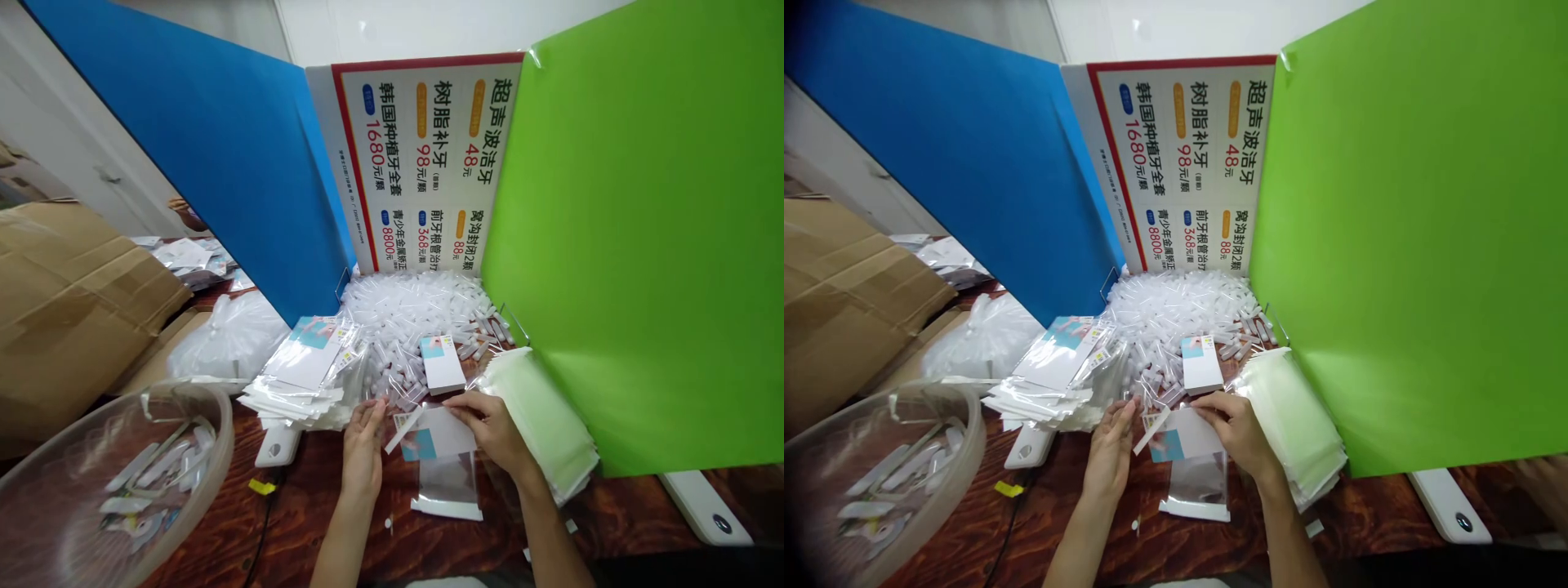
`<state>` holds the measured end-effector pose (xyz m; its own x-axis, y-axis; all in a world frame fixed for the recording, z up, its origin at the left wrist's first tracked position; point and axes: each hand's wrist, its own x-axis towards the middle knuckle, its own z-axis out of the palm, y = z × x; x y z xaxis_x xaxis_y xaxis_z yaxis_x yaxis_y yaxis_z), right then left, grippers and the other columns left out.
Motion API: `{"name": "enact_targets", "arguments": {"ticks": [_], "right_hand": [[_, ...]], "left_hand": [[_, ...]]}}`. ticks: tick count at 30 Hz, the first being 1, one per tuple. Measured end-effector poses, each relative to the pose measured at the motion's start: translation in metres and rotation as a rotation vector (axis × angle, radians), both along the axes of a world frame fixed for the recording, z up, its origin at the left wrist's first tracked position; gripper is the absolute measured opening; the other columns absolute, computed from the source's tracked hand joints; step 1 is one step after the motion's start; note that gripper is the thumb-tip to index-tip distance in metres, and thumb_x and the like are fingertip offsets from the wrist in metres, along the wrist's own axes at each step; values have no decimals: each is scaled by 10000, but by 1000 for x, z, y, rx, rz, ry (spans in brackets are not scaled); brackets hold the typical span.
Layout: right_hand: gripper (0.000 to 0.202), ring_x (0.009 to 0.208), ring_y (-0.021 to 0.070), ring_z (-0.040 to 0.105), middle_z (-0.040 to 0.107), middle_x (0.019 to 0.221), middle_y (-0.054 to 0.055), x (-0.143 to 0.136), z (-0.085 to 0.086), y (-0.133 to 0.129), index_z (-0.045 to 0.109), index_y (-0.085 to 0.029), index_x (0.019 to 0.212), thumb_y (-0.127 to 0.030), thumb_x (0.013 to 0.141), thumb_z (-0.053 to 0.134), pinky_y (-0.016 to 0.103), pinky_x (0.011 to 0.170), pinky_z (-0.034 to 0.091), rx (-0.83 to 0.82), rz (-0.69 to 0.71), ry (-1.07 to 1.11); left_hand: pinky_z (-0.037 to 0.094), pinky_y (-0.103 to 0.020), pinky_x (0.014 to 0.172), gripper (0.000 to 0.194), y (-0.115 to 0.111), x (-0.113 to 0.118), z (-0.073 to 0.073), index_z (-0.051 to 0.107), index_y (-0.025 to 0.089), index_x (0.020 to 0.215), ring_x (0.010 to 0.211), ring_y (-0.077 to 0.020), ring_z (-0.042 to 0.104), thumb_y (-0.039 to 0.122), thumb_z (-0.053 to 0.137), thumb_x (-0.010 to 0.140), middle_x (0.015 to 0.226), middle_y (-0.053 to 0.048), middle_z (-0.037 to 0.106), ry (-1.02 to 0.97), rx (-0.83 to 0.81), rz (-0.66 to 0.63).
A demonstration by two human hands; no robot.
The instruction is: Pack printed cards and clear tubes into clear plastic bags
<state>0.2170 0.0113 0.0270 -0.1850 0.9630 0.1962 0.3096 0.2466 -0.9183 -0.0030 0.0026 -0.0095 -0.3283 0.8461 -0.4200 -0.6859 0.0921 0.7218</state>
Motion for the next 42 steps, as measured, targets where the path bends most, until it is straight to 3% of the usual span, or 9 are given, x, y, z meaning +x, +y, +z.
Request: {"name": "enact_targets", "arguments": {"ticks": [6, 8, 11, 13, 18, 27, 31, 37, 42], "right_hand": [[201, 888, 250, 707, 778, 950, 70, -8, -14, -1, 781, -221, 945, -374, 886, 665, 354, 789, 560, -9, -181, 158], [222, 719, 208, 683, 756, 838, 48, -13, -20, -1, 770, -217, 954, -399, 884, 665, 308, 655, 545, -58, -201, 210], [268, 427, 131, 497, 606, 566, -30, -22, -26, -1, 743, -208, 991, -439, 888, 655, 254, 436, 412, -153, -193, 308], [290, 393, 118, 449, 523, 503, -61, -28, -27, -3, 722, -204, 1025, -450, 892, 647, 244, 414, 378, -185, -167, 384], [306, 465, 113, 511, 576, 629, -44, -34, -29, -5, 658, -212, 1074, -437, 867, 674, 232, 457, 423, -229, -69, 549], [440, 491, 128, 540, 574, 710, -47, -40, -30, -7, 513, -268, 1244, -404, 848, 647, 245, 475, 448, -266, -36, 580], [313, 569, 118, 533, 632, 855, 7, -35, -24, -3, 634, -236, 1093, -405, 834, 682, 242, 514, 450, -233, 9, 529], [251, 556, 139, 519, 595, 667, -20, -17, -15, 28, 696, -194, 963, -411, 886, 597, 250, 524, 423, -87, -130, 213], [227, 986, 271, 612, 687, 1022, 127, -18, -19, 57, 684, -156, 988, -249, 921, 489, 400, 883, 463, 100, -331, -301]], "left_hand": [[569, -248, 721, 444, -9, 13, 7, 599, 183, 938, 767, -161, 736, 315, 900, 639, 864, -32, 775, 120, 37, -66], [569, -278, 752, 447, -13, 18, 10, 603, 180, 957, 775, -176, 735, 348, 888, 655, 850, -34, 773, 160, 40, -99], [552, -341, 900, 463, -16, 25, 11, 634, 187, 1048, 972, -223, 726, 372, 859, 687, 1018, -60, 774, 194, 49, -130], [491, -365, 1029, 490, -17, 29, 11, 643, 196, 1130, 1162, -247, 661, 370, 837, 715, 1166, -76, 743, 218, 76, -134], [419, -401, 1118, 652, -19, 32, 17, 559, 241, 1313, 1295, -262, 576, 334, 833, 729, 1379, -86, 635, 273, 120, -188], [519, -427, 973, 557, -21, 36, 20, 712, 144, 1085, 1059, -317, 707, 407, 884, 624, 1127, -155, 759, 342, 48, -417], [578, -422, 814, 500, -12, -6, 50, 751, 148, 903, 884, -320, 738, 524, 867, 595, 897, -133, 792, 569, 18, -419], [543, -319, 653, 619, 20, -111, 107, 692, 176, 1090, 773, -252, 699, 647, 715, 689, 863, -61, 766, 1164, 19, -58], [495, -393, 827, 386, 54, -150, 105, 734, 162, 1012, 912, -311, 662, 459, 626, 791, 930, -133, 733, 1806, -142, -83]]}}
